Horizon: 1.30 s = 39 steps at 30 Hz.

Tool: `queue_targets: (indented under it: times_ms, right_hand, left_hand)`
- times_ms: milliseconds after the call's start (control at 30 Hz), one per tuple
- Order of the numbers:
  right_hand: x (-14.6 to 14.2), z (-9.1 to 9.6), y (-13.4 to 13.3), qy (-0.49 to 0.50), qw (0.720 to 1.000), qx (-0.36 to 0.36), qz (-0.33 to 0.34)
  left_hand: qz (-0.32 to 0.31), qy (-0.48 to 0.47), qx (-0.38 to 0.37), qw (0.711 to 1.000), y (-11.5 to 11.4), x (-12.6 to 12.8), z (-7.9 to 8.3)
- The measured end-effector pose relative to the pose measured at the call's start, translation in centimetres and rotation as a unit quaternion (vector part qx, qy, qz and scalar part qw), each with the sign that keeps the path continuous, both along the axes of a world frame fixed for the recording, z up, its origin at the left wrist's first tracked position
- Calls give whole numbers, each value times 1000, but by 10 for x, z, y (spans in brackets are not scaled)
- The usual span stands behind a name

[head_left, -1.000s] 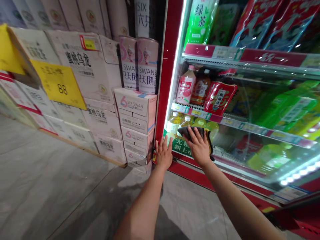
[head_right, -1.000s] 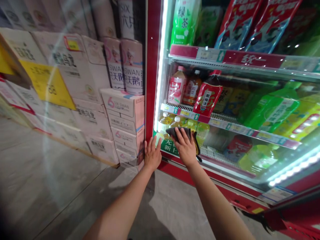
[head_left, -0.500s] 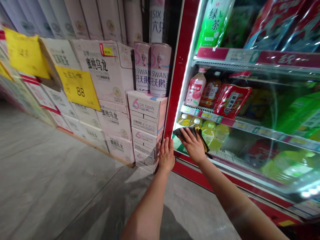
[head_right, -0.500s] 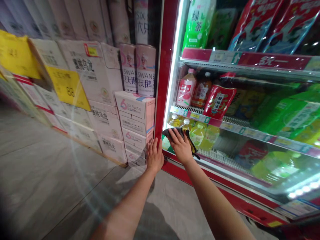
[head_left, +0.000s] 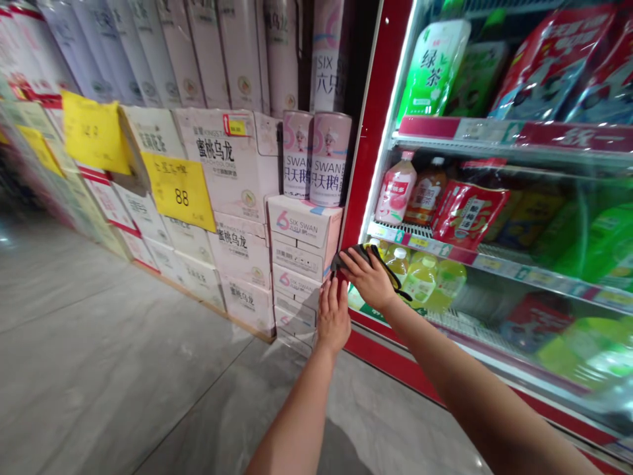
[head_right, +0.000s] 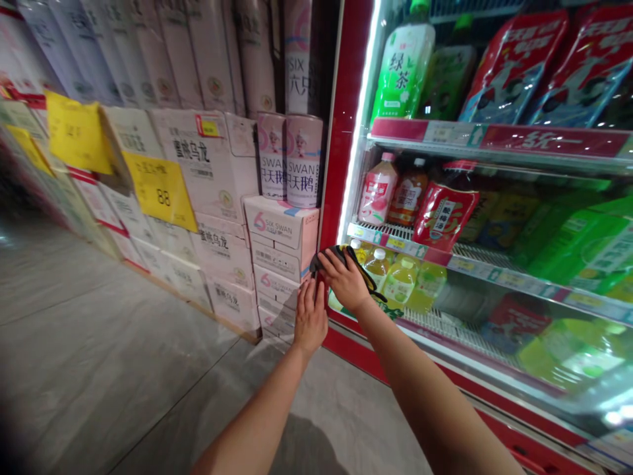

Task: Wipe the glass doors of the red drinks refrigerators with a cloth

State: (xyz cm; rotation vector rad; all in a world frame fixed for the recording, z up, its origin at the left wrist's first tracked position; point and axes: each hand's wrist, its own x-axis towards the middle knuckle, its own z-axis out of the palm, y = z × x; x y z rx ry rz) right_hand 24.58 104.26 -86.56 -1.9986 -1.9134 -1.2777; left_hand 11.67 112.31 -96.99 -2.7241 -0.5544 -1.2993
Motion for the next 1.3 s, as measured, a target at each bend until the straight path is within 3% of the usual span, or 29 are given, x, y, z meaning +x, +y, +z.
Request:
queue_targets:
  times_ms: [233, 400, 667, 933, 1067, 1300]
  right_hand:
    - [10, 66, -3, -13, 999, 43, -5]
    - [16, 123, -4, -27, 999, 45, -14]
    - [27, 209, -8, -65, 996, 58, -17]
    - [35, 278, -5, -82, 993, 84, -16]
    - [39, 325, 2, -87, 992, 89, -2]
    - [46, 427, 8, -69, 992, 101, 10]
  left_hand:
    - [-5, -30, 0, 1000, -5, 17, 35]
    - [3, -24, 22, 999, -7, 38, 88]
    - [14, -99, 31, 995, 4, 79, 169]
    - [-77, -166, 71, 981, 13, 114, 241]
    - [-68, -215, 70, 972, 14, 128, 289]
    - [-67, -253, 55, 963, 13, 145, 400]
